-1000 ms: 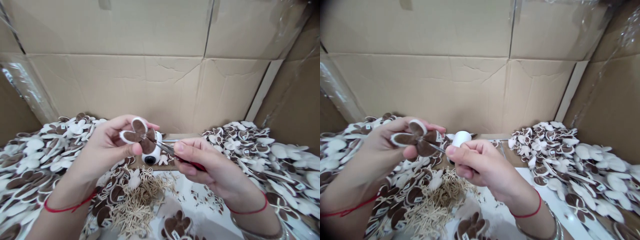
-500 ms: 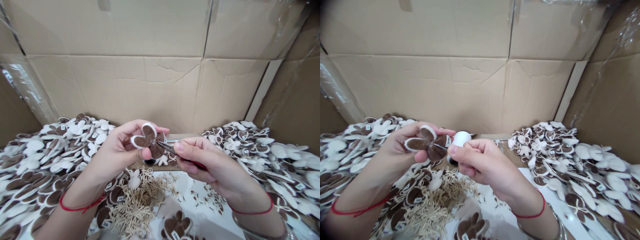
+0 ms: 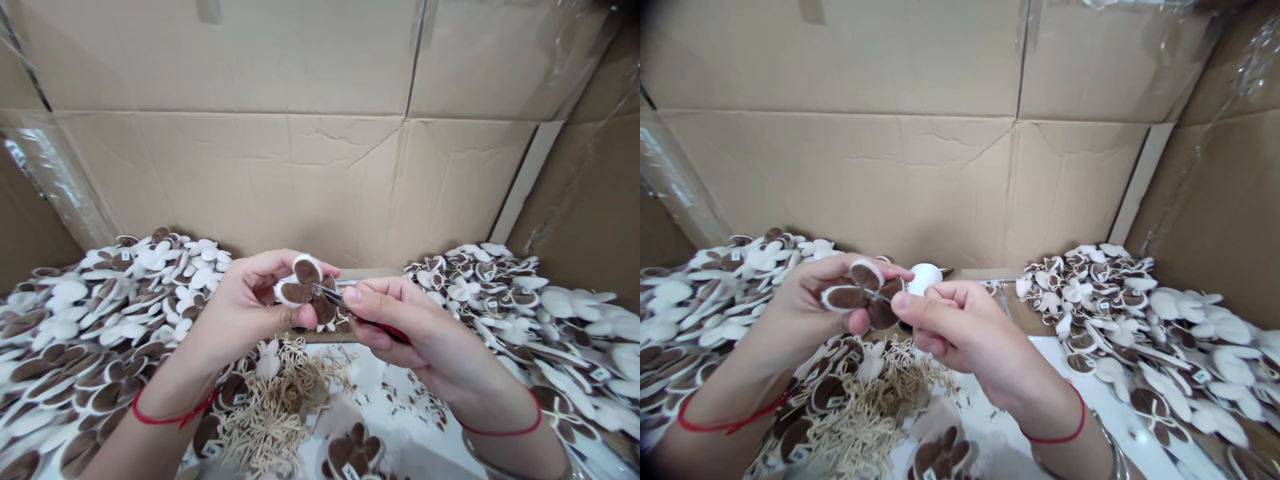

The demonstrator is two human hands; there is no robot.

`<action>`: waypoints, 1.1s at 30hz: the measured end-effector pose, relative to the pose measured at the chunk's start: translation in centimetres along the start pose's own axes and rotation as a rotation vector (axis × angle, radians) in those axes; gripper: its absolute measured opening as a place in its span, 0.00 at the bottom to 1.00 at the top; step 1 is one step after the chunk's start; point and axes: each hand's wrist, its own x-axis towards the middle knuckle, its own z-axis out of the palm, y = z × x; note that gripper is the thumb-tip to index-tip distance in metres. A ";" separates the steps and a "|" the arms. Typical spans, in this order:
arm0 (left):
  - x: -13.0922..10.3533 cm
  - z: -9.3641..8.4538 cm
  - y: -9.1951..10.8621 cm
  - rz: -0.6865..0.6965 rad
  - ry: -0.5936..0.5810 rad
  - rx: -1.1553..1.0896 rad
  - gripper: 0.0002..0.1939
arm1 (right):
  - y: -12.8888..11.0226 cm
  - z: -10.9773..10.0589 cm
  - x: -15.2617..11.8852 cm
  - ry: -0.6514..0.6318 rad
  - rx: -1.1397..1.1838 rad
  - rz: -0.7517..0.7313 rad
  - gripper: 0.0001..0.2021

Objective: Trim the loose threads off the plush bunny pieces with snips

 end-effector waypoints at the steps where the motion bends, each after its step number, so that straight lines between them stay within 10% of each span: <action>1: 0.0 0.1 0.0 0.009 0.002 -0.017 0.15 | 0.0 0.0 0.0 0.001 0.007 -0.004 0.22; 18: 0.2 0.7 0.1 -0.030 -0.029 -0.002 0.18 | 0.2 -0.6 0.5 -0.078 0.029 0.026 0.20; 33: -0.3 0.8 0.5 0.277 0.142 0.113 0.17 | -0.1 -0.7 -0.1 -0.064 0.039 -0.007 0.16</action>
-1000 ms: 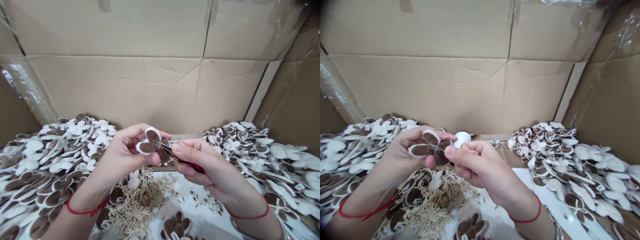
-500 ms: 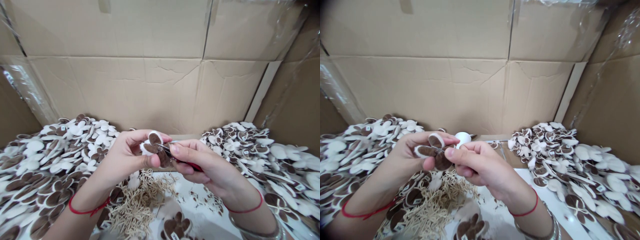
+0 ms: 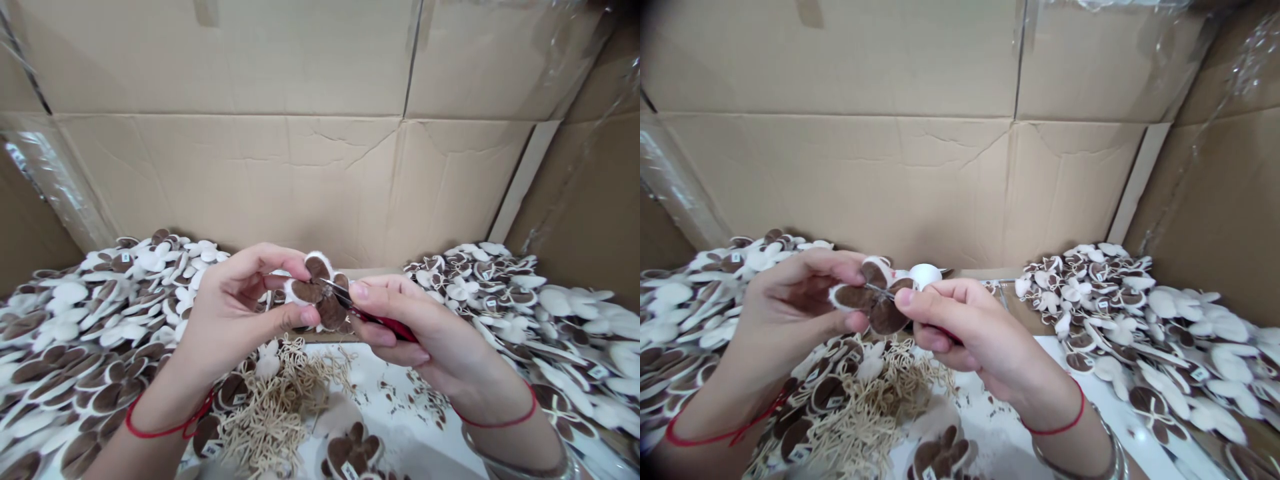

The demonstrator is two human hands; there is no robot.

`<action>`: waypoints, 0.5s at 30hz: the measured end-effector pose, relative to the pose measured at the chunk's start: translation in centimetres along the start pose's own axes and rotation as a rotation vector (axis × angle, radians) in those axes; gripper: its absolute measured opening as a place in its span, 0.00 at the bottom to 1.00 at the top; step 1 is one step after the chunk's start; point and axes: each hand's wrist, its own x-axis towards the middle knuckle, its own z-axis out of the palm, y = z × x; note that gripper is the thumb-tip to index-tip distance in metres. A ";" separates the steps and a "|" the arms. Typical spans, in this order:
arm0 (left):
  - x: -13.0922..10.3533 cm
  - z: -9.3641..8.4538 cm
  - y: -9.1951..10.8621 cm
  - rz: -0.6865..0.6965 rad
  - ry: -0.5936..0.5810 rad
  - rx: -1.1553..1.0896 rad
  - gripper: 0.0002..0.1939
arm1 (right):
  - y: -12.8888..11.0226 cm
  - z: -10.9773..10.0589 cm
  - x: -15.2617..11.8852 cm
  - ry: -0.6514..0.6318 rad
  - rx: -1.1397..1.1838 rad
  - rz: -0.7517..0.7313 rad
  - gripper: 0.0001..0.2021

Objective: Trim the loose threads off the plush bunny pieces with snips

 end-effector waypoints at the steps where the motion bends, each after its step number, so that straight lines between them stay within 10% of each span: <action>1: 0.0 0.0 0.1 0.004 0.007 0.008 0.18 | 0.0 0.0 0.0 0.001 -0.004 0.003 0.15; 15: -0.6 1.0 1.6 0.081 0.162 0.179 0.21 | -0.5 0.1 -0.5 -0.012 0.000 -0.038 0.20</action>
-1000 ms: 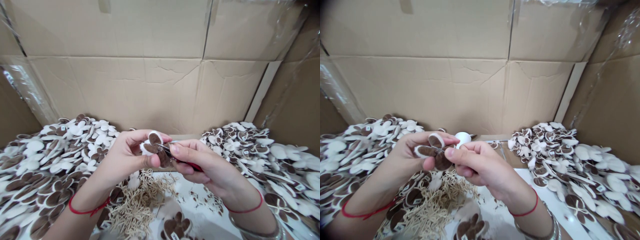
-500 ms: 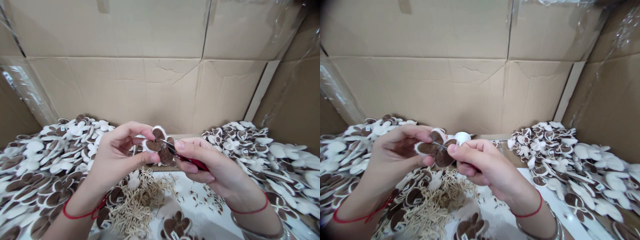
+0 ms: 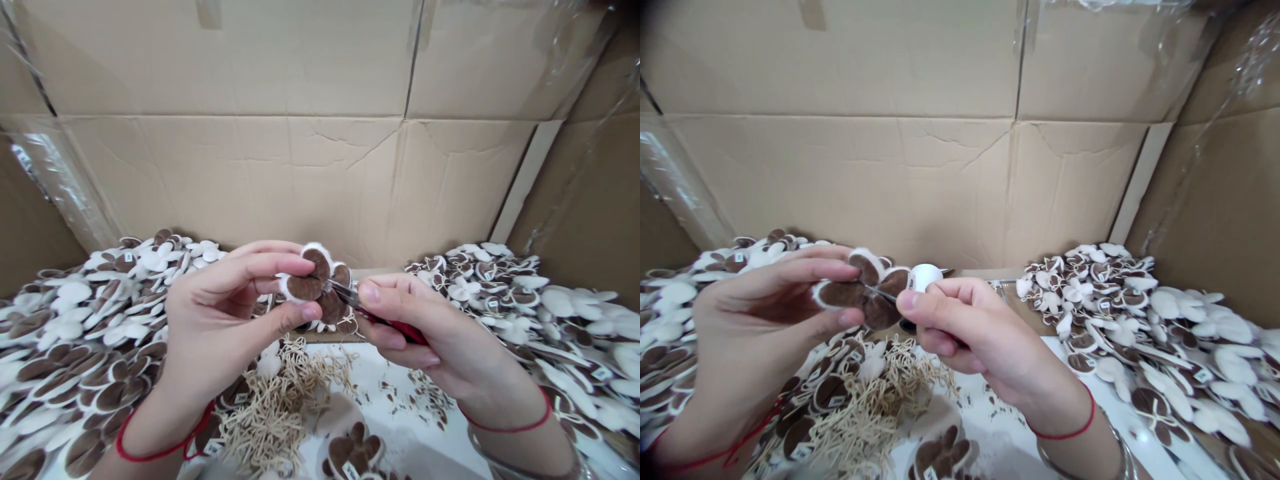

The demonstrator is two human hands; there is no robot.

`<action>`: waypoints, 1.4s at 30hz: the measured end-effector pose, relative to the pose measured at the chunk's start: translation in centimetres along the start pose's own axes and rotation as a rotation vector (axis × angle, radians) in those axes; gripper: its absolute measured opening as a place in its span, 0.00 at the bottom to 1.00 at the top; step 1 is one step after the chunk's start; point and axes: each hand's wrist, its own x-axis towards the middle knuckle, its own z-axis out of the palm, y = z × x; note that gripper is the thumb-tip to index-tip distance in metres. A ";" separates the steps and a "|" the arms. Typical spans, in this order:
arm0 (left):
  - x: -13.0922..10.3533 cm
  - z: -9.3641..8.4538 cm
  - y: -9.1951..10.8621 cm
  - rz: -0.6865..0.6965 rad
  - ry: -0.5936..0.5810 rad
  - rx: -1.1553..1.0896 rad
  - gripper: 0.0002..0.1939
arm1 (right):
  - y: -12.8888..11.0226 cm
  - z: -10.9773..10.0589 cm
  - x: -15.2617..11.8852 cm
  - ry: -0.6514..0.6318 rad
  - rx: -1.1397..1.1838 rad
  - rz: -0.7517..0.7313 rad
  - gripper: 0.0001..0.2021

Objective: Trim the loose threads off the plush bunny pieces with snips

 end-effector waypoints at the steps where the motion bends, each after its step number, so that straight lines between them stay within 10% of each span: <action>1: 0.0 0.0 0.0 -0.009 -0.008 -0.001 0.21 | 0.0 0.0 0.0 -0.003 -0.005 -0.002 0.20; 22: 0.3 0.7 -1.0 -0.375 -0.087 -0.191 0.13 | 0.5 0.4 0.4 0.079 -0.023 0.029 0.18; 29: 0.7 0.2 -0.6 -0.368 -0.098 -0.155 0.12 | 1.0 -0.7 0.9 -0.125 0.028 0.062 0.16; 42: 0.5 0.2 -0.9 -0.390 -0.134 -0.201 0.16 | 1.1 -0.5 1.0 -0.086 0.100 0.113 0.14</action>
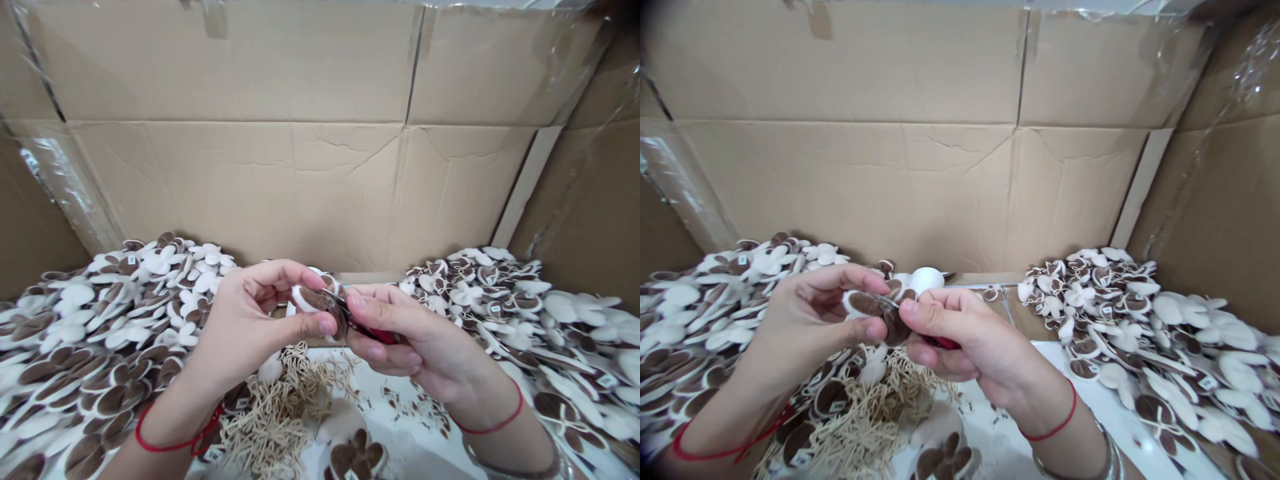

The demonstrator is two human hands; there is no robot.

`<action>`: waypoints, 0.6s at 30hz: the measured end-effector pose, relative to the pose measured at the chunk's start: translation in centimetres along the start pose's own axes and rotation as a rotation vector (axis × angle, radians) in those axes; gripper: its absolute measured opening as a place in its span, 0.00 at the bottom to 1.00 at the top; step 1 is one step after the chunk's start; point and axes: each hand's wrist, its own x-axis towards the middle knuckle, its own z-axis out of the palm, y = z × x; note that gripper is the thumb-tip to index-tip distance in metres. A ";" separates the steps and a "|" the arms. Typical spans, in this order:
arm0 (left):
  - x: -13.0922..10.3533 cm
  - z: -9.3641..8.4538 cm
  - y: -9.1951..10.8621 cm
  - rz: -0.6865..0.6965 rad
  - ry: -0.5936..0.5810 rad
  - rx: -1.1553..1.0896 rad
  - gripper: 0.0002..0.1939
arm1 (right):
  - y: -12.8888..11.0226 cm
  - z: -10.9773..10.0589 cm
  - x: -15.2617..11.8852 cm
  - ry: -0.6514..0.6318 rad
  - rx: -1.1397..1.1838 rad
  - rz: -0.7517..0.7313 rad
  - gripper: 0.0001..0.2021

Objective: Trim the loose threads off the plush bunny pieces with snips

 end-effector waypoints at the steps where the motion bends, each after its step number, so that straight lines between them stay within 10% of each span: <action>1: 0.0 0.0 0.0 -0.001 -0.002 -0.009 0.16 | 0.0 0.0 0.0 0.003 -0.002 -0.005 0.14; 18: 0.1 0.4 0.0 0.024 0.028 -0.042 0.17 | 0.0 0.5 0.0 0.042 -0.009 -0.020 0.15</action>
